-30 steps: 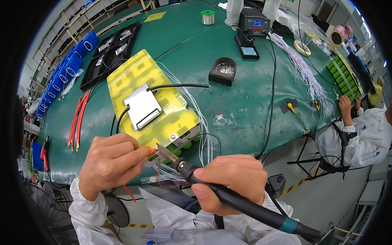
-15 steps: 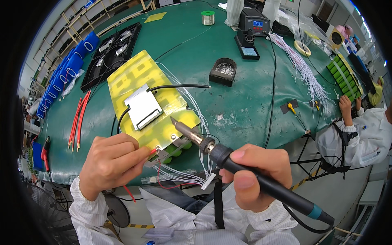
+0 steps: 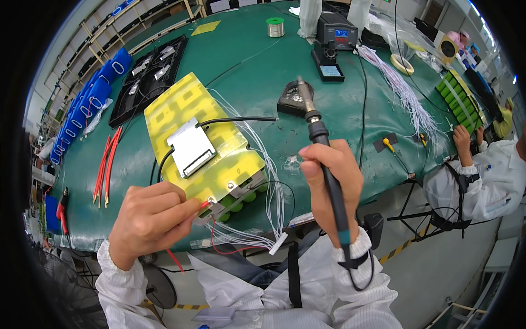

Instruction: Solder wires and assemble electronic components on a circuit board at an industrial workbench.

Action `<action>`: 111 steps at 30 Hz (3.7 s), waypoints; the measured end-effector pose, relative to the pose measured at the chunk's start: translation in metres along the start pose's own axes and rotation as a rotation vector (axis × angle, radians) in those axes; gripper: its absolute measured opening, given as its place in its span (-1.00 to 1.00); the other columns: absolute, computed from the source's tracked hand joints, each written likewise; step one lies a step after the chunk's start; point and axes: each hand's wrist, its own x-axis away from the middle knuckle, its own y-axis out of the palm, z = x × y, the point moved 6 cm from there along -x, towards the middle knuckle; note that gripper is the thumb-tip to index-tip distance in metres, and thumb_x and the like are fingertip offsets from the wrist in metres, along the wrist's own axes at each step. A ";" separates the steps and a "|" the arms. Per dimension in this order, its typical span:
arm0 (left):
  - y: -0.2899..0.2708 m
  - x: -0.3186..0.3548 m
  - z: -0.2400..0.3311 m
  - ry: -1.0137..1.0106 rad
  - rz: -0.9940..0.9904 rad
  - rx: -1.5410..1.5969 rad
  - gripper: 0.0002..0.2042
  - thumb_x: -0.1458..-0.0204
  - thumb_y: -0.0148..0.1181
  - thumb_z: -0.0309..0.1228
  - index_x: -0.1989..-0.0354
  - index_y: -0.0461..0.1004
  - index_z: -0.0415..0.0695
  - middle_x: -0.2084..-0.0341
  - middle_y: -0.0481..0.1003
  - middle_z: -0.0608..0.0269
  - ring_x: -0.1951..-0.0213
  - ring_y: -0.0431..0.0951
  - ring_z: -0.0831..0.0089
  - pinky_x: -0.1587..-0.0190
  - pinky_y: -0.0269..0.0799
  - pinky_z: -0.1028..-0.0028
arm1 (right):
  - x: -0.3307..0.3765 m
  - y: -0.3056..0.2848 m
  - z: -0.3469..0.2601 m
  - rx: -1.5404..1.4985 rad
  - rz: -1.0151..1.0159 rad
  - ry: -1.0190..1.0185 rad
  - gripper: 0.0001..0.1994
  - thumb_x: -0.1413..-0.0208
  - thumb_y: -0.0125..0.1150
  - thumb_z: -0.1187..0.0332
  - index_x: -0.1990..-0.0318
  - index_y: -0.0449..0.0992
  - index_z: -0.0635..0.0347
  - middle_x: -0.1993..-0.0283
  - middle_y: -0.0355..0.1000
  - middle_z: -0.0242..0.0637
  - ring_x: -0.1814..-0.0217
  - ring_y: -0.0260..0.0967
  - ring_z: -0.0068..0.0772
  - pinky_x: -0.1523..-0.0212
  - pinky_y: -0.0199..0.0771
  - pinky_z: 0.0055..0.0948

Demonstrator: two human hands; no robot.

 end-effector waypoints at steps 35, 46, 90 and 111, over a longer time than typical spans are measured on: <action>0.001 0.001 0.002 -0.039 -0.005 -0.003 -0.79 0.33 0.30 -0.60 0.42 0.57 -0.18 0.67 0.40 0.33 0.54 0.47 0.46 0.66 0.26 0.45 | 0.037 0.010 0.055 0.247 -0.150 -0.041 -0.80 -0.01 0.26 0.46 0.19 0.46 0.11 0.26 0.37 -0.20 0.39 0.38 -0.15 0.40 0.38 -0.37; 0.001 0.001 0.002 -0.035 -0.008 -0.023 -0.80 0.31 0.31 -0.59 0.42 0.57 -0.16 0.67 0.40 0.35 0.54 0.46 0.48 0.67 0.24 0.45 | 0.036 0.010 0.056 0.244 -0.148 -0.031 -0.82 -0.03 0.26 0.45 0.19 0.46 0.11 0.28 0.36 -0.21 0.42 0.37 -0.17 0.42 0.37 -0.38; 0.026 0.057 0.019 -0.364 0.167 0.093 -0.53 0.24 0.28 -0.65 0.02 0.48 -0.20 0.35 0.40 0.19 0.38 0.46 0.33 0.37 0.38 0.38 | 0.035 0.006 0.054 0.203 -0.141 0.020 -0.85 -0.04 0.23 0.45 0.22 0.45 0.17 0.31 0.37 -0.17 0.39 0.36 -0.15 0.37 0.36 -0.39; 0.053 0.167 -0.007 -0.678 0.282 0.324 -0.61 0.04 0.20 -0.60 -0.03 0.45 -0.11 0.34 0.51 0.16 0.32 0.53 0.21 0.29 0.47 0.36 | 0.052 -0.002 0.061 0.072 -0.049 0.120 -0.82 -0.24 0.04 0.33 0.15 0.41 0.27 0.21 0.32 -0.20 0.26 0.38 -0.42 0.38 0.40 -0.57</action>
